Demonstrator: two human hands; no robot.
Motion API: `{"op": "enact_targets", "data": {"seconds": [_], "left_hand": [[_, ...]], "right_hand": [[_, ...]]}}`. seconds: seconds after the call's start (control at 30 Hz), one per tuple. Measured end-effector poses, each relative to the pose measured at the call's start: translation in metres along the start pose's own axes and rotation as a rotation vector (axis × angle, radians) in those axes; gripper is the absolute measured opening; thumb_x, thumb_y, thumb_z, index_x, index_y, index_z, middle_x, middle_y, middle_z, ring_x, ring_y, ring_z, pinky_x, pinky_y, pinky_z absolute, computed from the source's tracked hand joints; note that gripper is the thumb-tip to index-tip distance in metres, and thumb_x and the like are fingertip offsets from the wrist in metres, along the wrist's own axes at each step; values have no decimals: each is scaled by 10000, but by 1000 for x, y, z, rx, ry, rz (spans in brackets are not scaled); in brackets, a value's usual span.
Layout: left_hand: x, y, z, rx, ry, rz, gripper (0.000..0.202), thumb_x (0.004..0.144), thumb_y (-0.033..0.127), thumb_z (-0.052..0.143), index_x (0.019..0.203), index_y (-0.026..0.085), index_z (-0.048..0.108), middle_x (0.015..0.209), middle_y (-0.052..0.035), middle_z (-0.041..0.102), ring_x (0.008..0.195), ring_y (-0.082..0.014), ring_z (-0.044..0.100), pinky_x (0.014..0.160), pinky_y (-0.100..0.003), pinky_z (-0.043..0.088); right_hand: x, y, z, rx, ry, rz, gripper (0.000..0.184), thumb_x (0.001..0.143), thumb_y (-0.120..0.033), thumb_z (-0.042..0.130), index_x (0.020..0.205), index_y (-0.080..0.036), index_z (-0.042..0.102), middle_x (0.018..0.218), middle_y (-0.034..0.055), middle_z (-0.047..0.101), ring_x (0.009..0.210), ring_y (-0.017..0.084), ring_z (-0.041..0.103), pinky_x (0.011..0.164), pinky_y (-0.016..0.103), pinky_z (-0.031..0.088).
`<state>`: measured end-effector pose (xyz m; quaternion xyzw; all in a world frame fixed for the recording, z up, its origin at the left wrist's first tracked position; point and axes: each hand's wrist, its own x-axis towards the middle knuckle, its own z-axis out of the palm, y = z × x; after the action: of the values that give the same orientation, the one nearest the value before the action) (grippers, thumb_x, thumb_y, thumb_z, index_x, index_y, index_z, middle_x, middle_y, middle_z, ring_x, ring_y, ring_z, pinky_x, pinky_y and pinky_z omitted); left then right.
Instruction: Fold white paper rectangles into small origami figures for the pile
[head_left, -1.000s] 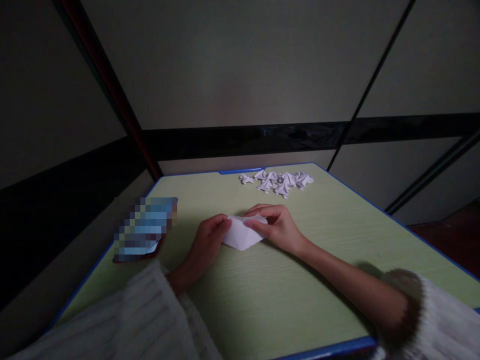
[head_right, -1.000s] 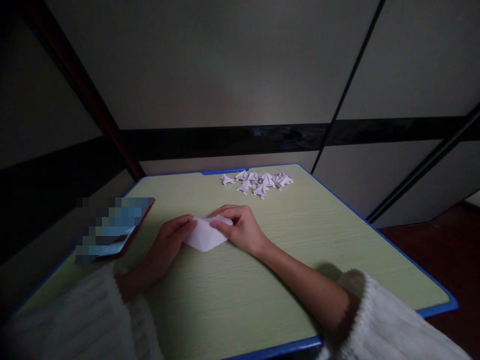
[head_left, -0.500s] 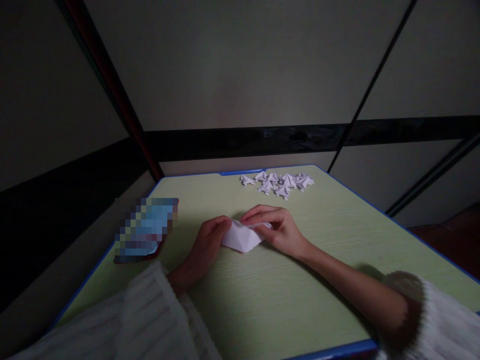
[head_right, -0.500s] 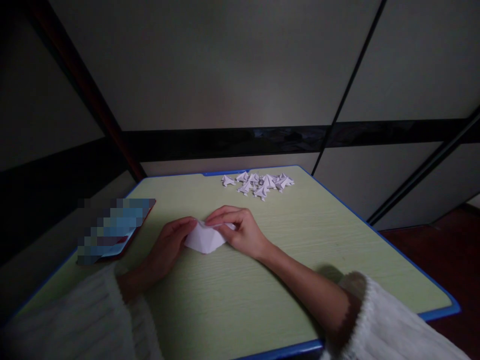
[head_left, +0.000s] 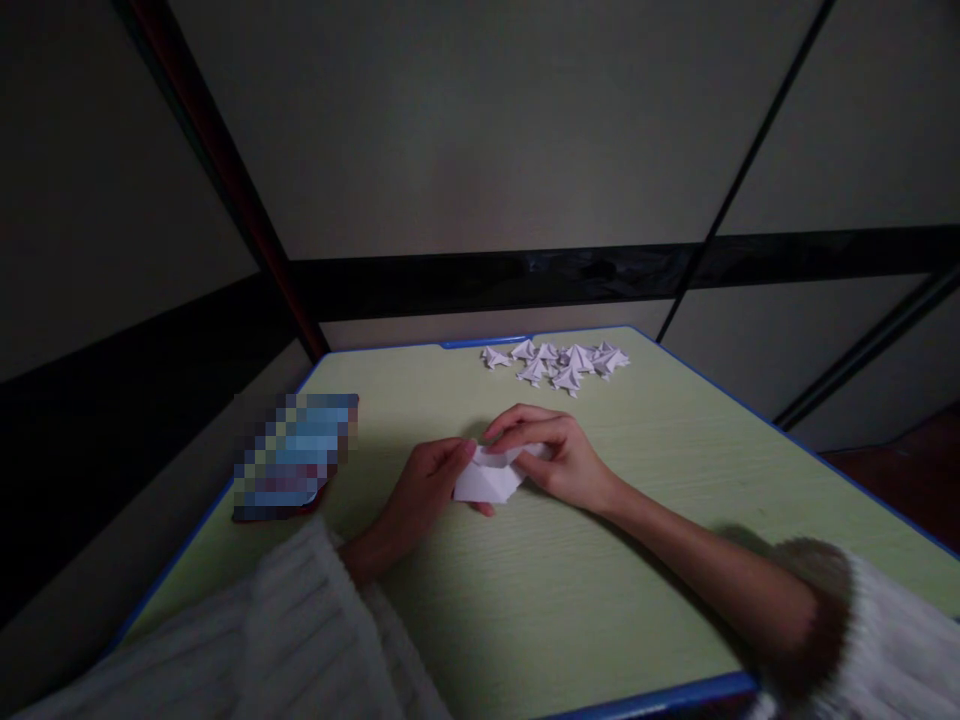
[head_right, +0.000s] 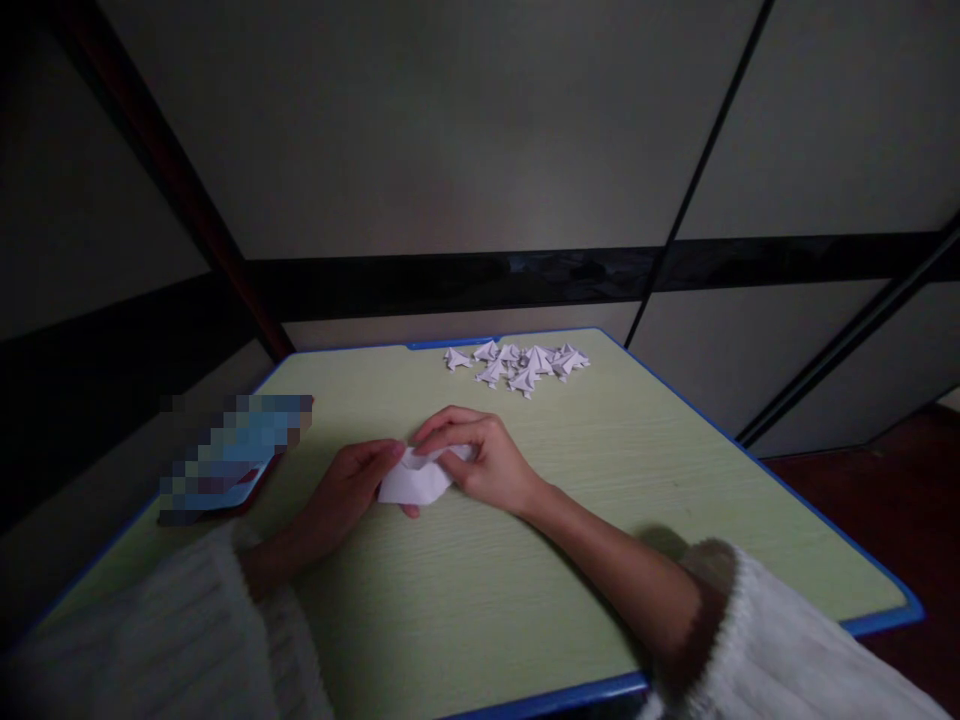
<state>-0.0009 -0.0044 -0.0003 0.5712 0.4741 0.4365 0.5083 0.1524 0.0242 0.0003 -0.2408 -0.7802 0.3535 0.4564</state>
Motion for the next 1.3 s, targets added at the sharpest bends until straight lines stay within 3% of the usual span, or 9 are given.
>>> {"op": "enact_targets", "data": {"seconds": [0.23, 0.43, 0.7, 1.03, 1.3], "left_hand": [[1, -1, -1, -3, 100, 24, 280, 698, 369, 443, 518, 156, 457, 409, 48, 433, 369, -86, 434, 359, -188, 303], [-2, 2, -2, 107, 179, 158, 289, 695, 292, 425, 440, 173, 360, 395, 65, 323, 376, -58, 303, 367, -177, 238], [0, 5, -4, 171, 207, 141, 290, 691, 289, 441, 436, 165, 379, 411, 63, 320, 397, -61, 290, 376, -177, 237], [-1, 0, -2, 162, 143, 148, 232, 679, 277, 458, 487, 147, 457, 428, 58, 401, 414, -69, 364, 381, -169, 270], [0, 1, -1, 142, 88, 168, 173, 671, 205, 439, 547, 132, 536, 436, 55, 447, 435, -75, 410, 404, -165, 304]], "right_hand": [[2, 4, -2, 59, 109, -1, 139, 646, -84, 570, 661, -191, 657, 782, 40, 606, 709, 122, 550, 628, 264, 439], [2, 5, -2, 100, 151, -37, 91, 639, -111, 599, 595, -183, 633, 792, 35, 602, 644, 101, 537, 620, 272, 436], [4, 7, -5, 365, 87, 158, 108, 584, -91, 636, 653, -175, 629, 891, 42, 583, 727, 114, 552, 603, 250, 448], [0, 0, -1, -119, 142, -181, 173, 623, -19, 553, 692, -160, 626, 847, 52, 586, 769, 127, 552, 681, 285, 449], [-3, -3, 9, -258, 221, -156, 159, 625, -17, 528, 687, -147, 594, 862, 65, 589, 815, 141, 547, 706, 277, 440]]}}
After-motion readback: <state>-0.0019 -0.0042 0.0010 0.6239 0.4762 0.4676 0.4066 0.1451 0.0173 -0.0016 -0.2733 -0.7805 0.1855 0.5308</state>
